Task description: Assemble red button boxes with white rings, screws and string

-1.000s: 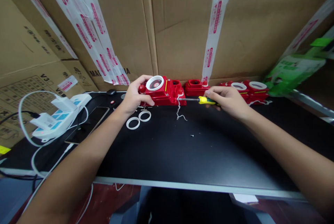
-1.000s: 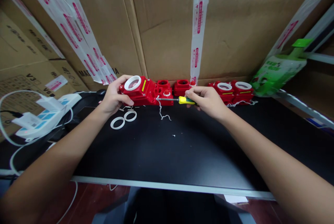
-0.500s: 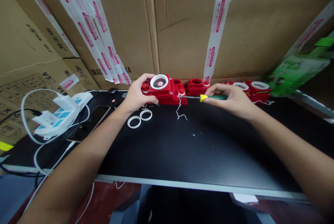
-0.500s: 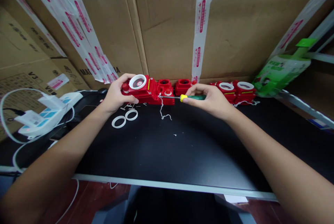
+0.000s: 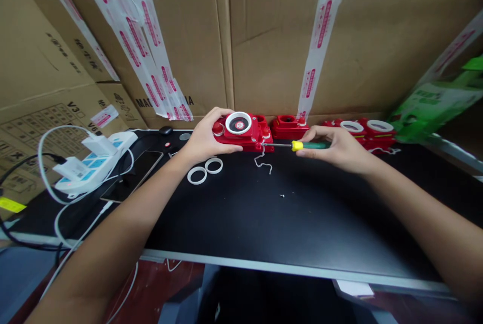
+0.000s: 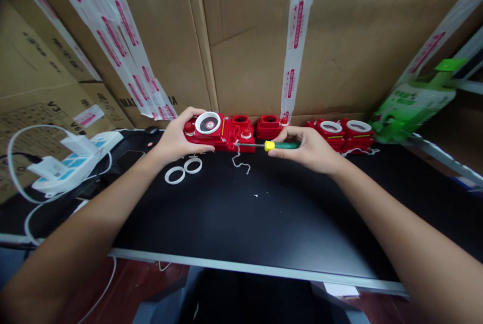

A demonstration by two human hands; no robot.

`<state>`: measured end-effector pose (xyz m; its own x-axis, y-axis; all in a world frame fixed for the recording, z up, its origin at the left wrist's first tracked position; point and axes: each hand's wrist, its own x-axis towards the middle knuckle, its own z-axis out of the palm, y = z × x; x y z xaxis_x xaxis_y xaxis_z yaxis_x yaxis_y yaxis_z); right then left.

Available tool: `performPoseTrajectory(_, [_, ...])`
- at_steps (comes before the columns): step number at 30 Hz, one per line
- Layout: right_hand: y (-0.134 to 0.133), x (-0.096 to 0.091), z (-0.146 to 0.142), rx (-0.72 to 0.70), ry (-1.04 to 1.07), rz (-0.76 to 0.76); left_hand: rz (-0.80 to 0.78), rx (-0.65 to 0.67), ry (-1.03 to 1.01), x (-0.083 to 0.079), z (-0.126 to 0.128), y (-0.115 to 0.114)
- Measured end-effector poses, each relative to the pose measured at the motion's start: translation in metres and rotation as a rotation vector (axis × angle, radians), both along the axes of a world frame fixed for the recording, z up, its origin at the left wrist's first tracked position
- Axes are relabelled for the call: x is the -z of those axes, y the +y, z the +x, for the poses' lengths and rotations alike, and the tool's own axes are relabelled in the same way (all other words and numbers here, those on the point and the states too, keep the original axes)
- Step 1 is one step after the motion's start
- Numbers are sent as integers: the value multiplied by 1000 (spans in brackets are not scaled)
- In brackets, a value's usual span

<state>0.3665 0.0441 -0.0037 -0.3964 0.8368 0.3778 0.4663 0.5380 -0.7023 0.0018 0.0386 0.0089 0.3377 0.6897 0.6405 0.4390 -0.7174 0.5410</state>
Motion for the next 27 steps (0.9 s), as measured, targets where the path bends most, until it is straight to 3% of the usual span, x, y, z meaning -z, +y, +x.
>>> performPoseTrajectory(6, [-5,-3,-2,-6,12,-185,37,-22,9,1,2,-1])
performPoseTrajectory(14, [-11,-7,-3,-193,-30,-399,73,-8,-4,-2,1,-2])
performPoseTrajectory(18, [-10,-8,-3,-204,-85,-390,129,1,34,-6,2,-5])
performPoseTrajectory(24, [-9,-7,-4,-89,-26,-244,201,28,122,-10,7,-12])
performPoseTrajectory(27, [-10,-7,-4,-88,-8,-323,217,21,150,-9,8,-12])
